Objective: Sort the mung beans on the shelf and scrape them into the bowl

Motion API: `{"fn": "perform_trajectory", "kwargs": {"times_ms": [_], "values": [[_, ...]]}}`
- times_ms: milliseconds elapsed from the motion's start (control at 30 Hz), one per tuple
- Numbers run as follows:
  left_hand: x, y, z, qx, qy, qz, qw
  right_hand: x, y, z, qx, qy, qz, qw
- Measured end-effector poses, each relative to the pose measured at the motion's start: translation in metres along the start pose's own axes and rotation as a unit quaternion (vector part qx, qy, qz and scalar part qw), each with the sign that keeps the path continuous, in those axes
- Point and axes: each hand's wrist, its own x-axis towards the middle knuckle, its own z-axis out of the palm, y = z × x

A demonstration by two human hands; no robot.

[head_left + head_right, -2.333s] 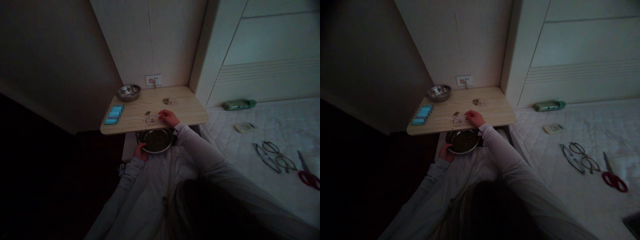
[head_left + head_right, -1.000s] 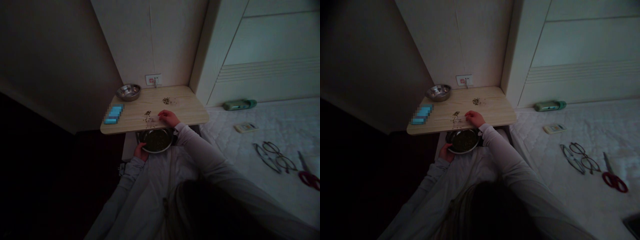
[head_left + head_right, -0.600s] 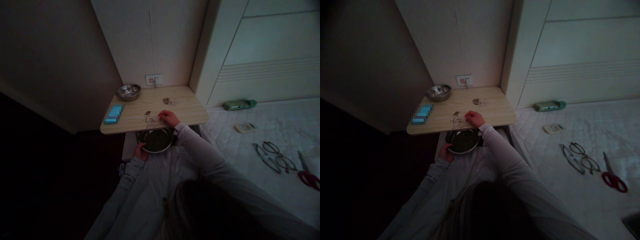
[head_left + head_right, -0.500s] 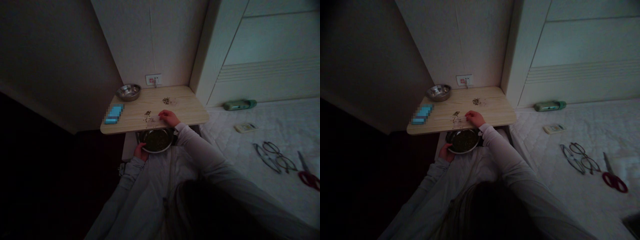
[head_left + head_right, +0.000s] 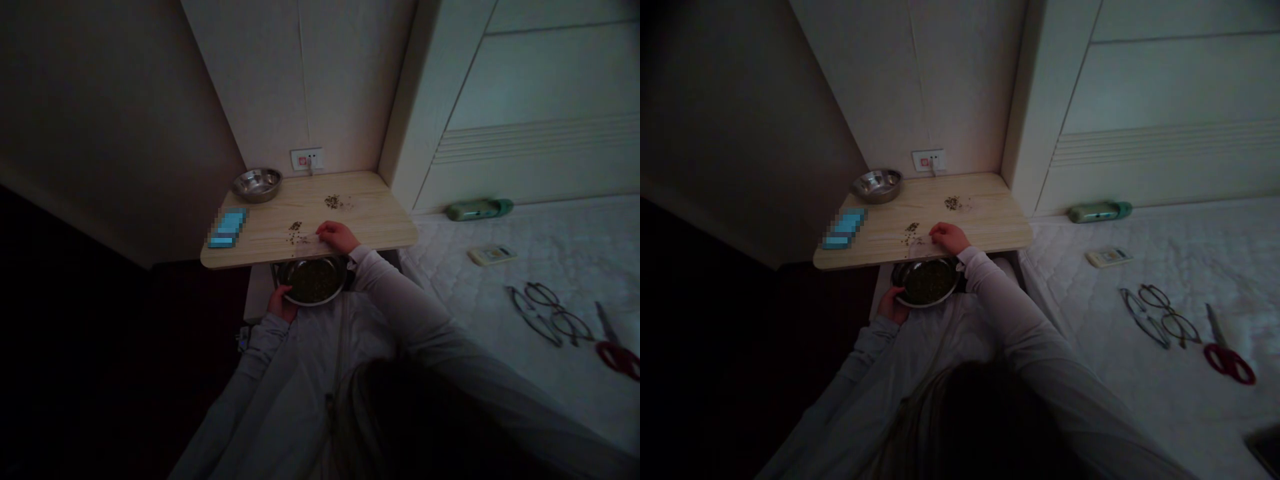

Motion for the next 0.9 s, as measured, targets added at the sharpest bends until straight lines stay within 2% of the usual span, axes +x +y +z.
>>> {"fn": "perform_trajectory", "kwargs": {"times_ms": [100,300,533,900], "values": [[0.0002,-0.0002,-0.0010,0.001,-0.007,0.006,1.000,0.0002,-0.0002,0.0000,0.012,0.002,0.005,1.000],[-0.0020,0.0006,0.0012,0.006,-0.004,0.007,1.000,0.0035,0.0058,0.0028,0.061,-0.014,-0.031,0.998],[-0.0013,0.0004,0.0011,0.009,0.005,0.008,1.000,0.0029,0.0046,0.0031,0.024,-0.016,-0.040,0.999],[-0.0029,-0.0012,0.0015,0.003,-0.003,0.024,1.000,0.0007,-0.0002,0.0023,0.035,-0.018,-0.018,0.999]]}}
